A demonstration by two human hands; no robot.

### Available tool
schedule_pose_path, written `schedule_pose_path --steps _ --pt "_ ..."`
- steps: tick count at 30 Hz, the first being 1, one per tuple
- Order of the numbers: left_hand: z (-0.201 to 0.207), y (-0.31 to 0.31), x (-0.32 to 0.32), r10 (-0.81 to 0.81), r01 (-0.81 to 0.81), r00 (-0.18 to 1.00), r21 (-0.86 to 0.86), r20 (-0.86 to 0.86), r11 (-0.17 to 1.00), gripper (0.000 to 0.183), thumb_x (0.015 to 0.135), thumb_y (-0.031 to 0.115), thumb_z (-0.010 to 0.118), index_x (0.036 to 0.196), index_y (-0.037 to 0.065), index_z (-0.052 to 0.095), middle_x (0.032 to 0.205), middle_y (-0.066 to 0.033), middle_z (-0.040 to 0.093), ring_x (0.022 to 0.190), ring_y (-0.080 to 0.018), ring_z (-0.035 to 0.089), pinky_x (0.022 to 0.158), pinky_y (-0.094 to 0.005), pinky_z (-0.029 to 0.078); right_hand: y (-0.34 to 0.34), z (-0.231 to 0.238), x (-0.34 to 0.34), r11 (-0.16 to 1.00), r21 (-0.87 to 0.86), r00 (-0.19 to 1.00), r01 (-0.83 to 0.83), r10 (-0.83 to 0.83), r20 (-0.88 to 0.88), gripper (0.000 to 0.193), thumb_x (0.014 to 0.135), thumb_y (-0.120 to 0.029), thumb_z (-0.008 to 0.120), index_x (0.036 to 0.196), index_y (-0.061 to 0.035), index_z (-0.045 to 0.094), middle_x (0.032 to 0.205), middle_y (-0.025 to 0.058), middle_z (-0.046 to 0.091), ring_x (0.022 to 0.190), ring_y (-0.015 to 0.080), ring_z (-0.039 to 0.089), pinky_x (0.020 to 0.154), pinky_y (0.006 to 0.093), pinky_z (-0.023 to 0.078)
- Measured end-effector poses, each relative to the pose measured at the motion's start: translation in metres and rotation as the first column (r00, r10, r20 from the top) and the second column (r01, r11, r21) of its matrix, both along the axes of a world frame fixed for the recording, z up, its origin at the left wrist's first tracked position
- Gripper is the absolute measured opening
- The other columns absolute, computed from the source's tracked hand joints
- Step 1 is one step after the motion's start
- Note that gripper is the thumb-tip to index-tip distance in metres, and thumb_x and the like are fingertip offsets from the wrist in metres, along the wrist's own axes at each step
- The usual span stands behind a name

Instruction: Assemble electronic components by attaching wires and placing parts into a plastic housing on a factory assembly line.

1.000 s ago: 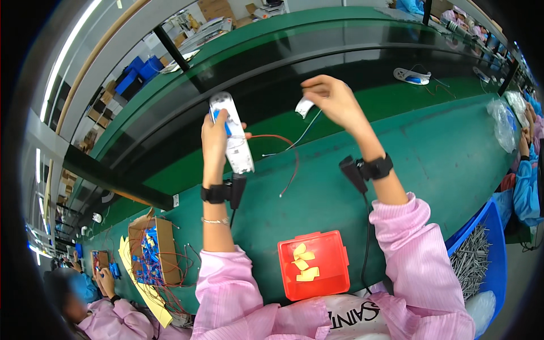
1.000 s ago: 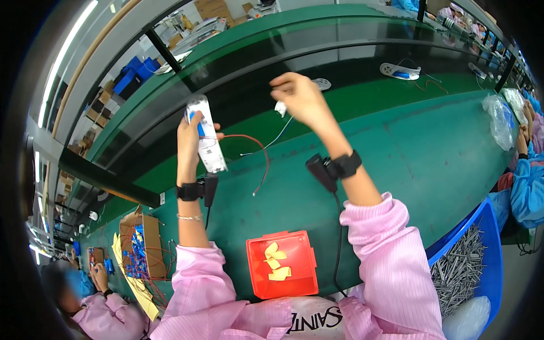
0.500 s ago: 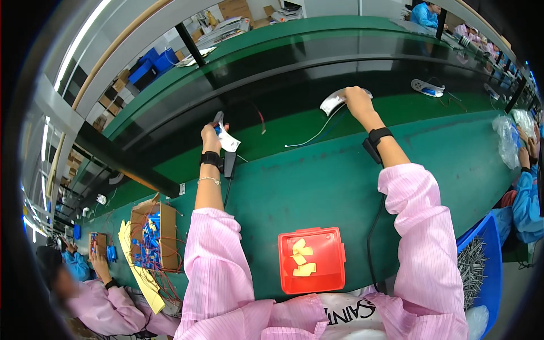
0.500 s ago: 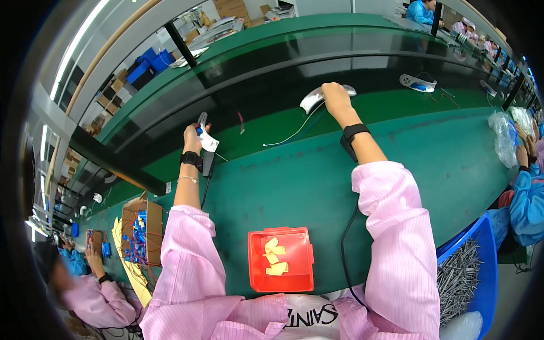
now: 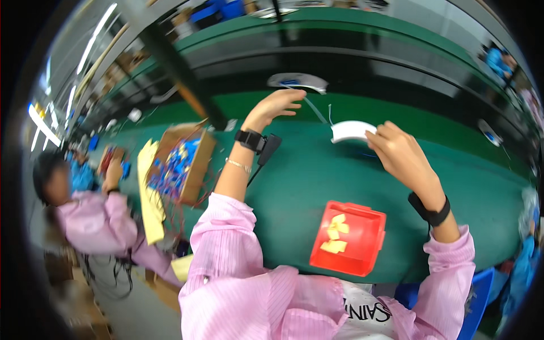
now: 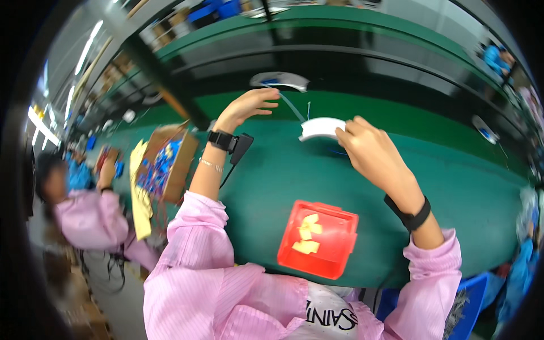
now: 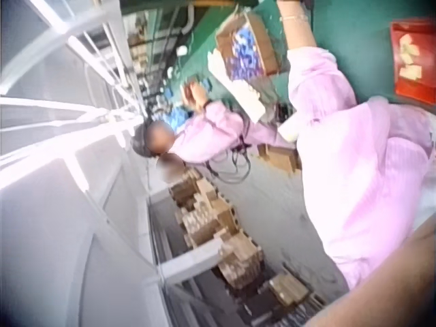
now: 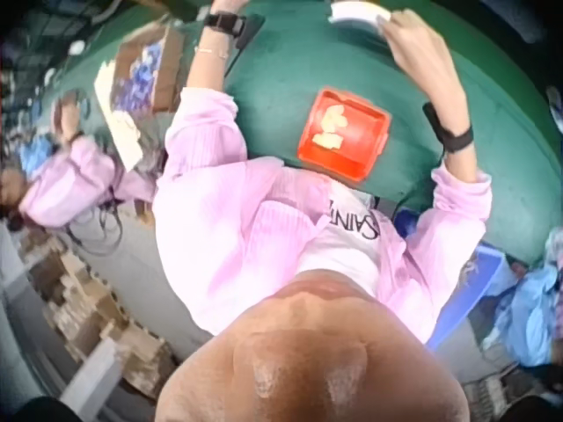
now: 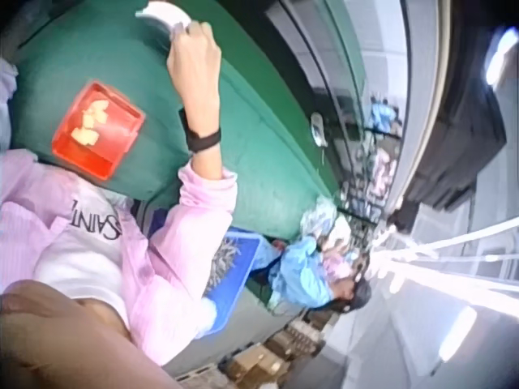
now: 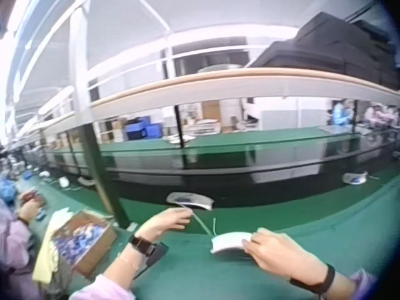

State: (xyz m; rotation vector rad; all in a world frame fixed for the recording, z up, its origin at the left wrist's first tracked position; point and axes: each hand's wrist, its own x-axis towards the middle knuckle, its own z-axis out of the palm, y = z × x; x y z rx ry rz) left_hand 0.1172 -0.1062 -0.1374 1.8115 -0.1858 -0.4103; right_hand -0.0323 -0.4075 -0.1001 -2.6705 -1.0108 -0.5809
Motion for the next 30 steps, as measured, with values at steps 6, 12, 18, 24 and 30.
schedule_pose_path --steps 6,12,18,24,30 --pt "0.053 0.137 -0.09 0.228 -0.656 0.724 0.547 0.651 0.521 0.03 0.09 0.027 0.059 0.084 0.002 0.074 0.075 -0.0155 0.071 0.075 -0.028 0.071 0.07 -0.0365 0.055 0.038 -0.02 0.0 0.962 -0.032 0.953 -0.272 0.265 -0.146 0.012 0.079 -0.004 0.067 0.089 0.0023 0.068 0.081 0.0125 0.062 0.082 0.0269 0.06 0.07 0.0378 0.053" --pt "0.034 0.257 -0.11 0.249 -0.452 0.89 0.813 0.382 0.367 0.015 0.073 0.018 0.073 0.077 0.003 0.075 0.074 -0.0181 0.07 0.076 -0.0284 0.071 0.072 -0.0385 0.055 0.048 -0.02 -0.002 0.914 -0.007 0.878 -0.405 0.387 -0.284 0.009 0.078 -0.006 0.069 0.085 -0.0006 0.071 0.083 0.0108 0.065 0.083 0.0258 0.061 0.074 0.0389 0.053" --pt "0.0 0.271 -0.077 0.02 -0.325 0.945 0.929 0.326 0.18 0.038 0.069 0.017 0.08 0.106 0.016 0.072 0.101 -0.0154 0.07 0.096 -0.0301 0.068 0.081 -0.0406 0.054 0.04 -0.014 -0.01 0.914 0.076 0.845 -0.398 0.397 -0.358 0.014 0.081 -0.012 0.07 0.092 -0.0047 0.074 0.085 0.0087 0.066 0.081 0.0252 0.061 0.073 0.0375 0.052" --pt "-0.005 0.267 -0.077 -0.128 -0.322 0.938 0.947 0.321 0.015 0.031 0.067 0.017 0.081 0.096 0.017 0.068 0.113 -0.0079 0.063 0.11 -0.03 0.06 0.088 -0.0438 0.051 0.034 -0.004 -0.011 0.933 0.229 0.888 -0.278 0.34 -0.309 0.018 0.084 -0.016 0.069 0.097 -0.0055 0.074 0.086 0.0092 0.066 0.081 0.0258 0.061 0.072 0.0373 0.05" --pt "0.014 0.264 -0.094 -0.264 -0.405 0.876 0.913 0.404 0.053 0.031 0.072 0.023 0.078 0.1 0.012 0.072 0.095 -0.0139 0.071 0.095 -0.0323 0.067 0.084 -0.0435 0.052 0.022 0.005 -0.004 0.928 0.33 0.92 -0.175 0.274 -0.281 0.018 0.086 -0.012 0.067 0.101 -0.0047 0.074 0.086 0.0106 0.066 0.08 0.0269 0.061 0.074 0.0378 0.049"
